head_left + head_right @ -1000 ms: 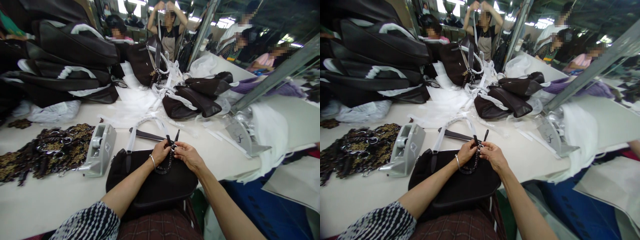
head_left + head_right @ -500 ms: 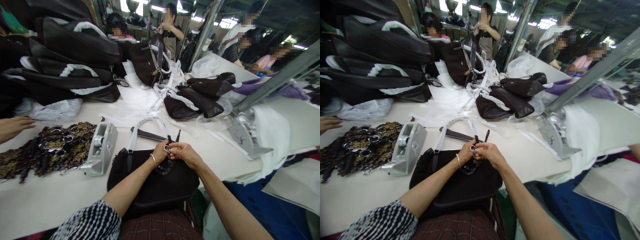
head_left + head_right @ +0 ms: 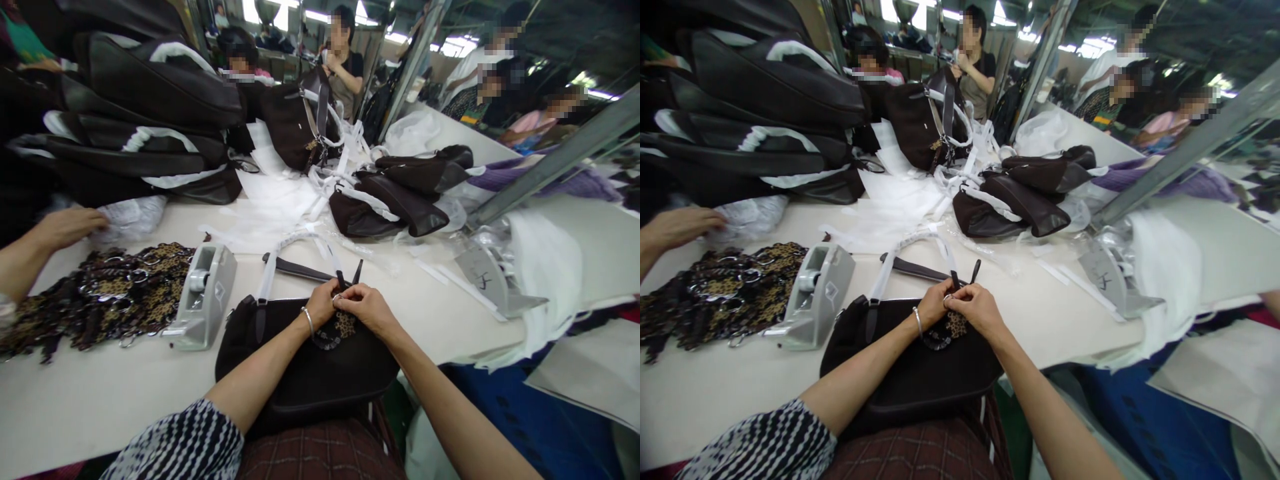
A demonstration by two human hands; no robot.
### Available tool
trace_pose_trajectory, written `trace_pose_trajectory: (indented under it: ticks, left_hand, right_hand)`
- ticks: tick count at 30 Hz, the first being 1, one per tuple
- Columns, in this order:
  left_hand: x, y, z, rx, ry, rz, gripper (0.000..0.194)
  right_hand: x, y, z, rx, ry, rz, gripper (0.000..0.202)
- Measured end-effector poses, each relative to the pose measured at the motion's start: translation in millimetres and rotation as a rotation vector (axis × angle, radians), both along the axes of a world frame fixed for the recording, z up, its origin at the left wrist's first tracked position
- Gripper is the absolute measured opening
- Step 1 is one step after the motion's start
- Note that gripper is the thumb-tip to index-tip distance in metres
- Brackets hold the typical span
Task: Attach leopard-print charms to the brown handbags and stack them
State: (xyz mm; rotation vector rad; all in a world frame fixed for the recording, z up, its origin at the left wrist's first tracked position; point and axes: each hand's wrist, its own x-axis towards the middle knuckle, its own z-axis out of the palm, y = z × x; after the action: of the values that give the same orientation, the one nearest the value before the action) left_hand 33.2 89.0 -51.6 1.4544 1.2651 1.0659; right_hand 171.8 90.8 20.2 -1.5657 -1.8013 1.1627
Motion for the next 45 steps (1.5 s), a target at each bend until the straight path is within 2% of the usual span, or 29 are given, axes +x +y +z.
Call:
trace_pose_trajectory:
  ticks: [3, 6, 8, 12, 16, 19, 25, 30, 34, 40, 45]
  left_hand:
    - [-2, 2, 1.6, -0.020, -0.042, -0.017, 0.011]
    - [-4, 5, 3.5, -0.041, -0.077, -0.038, 0.012]
    - [-6, 5, 4.9, -0.051, -0.095, -0.053, 0.011]
    - [-8, 4, 5.8, -0.079, -0.131, -0.108, 0.017]
    - [-9, 3, 3.2, -0.036, -0.088, -0.152, 0.027]
    - [-8, 3, 1.9, -0.043, -0.080, -0.144, 0.027]
    - [-6, 2, 4.8, -0.165, -0.245, -0.103, 0.025]
    - [-2, 0, 5.9, -0.131, -0.238, -0.024, 0.022]
    - [0, -1, 3.1, -0.151, -0.277, -0.002, 0.024]
    - [-3, 1, -0.2, -0.195, -0.343, -0.066, 0.030]
    - [-5, 2, -3.2, -0.226, -0.363, -0.107, 0.026]
  right_hand:
    - [4, -7, 4.0, -0.086, 0.134, -0.049, 0.025]
    - [11, -10, 4.7, -0.123, 0.192, -0.070, 0.025]
    - [17, -9, 1.1, -0.104, 0.146, -0.071, 0.022]
    - [27, -5, -10.5, 0.062, -0.065, -0.104, 0.014]
    - [27, -1, -17.1, 0.118, -0.097, -0.097, 0.011]
    - [24, 0, -18.4, 0.117, -0.076, -0.074, 0.011]
    - [23, -3, -18.3, 0.015, -0.036, -0.095, 0.018]
    - [22, -6, -23.3, -0.026, -0.012, -0.121, 0.015]
    - [20, -9, -27.8, -0.019, 0.108, -0.167, 0.016]
    - [14, -10, -26.2, -0.029, 0.197, -0.252, 0.020]
    - [14, -9, -26.4, 0.008, 0.193, -0.250, 0.020]
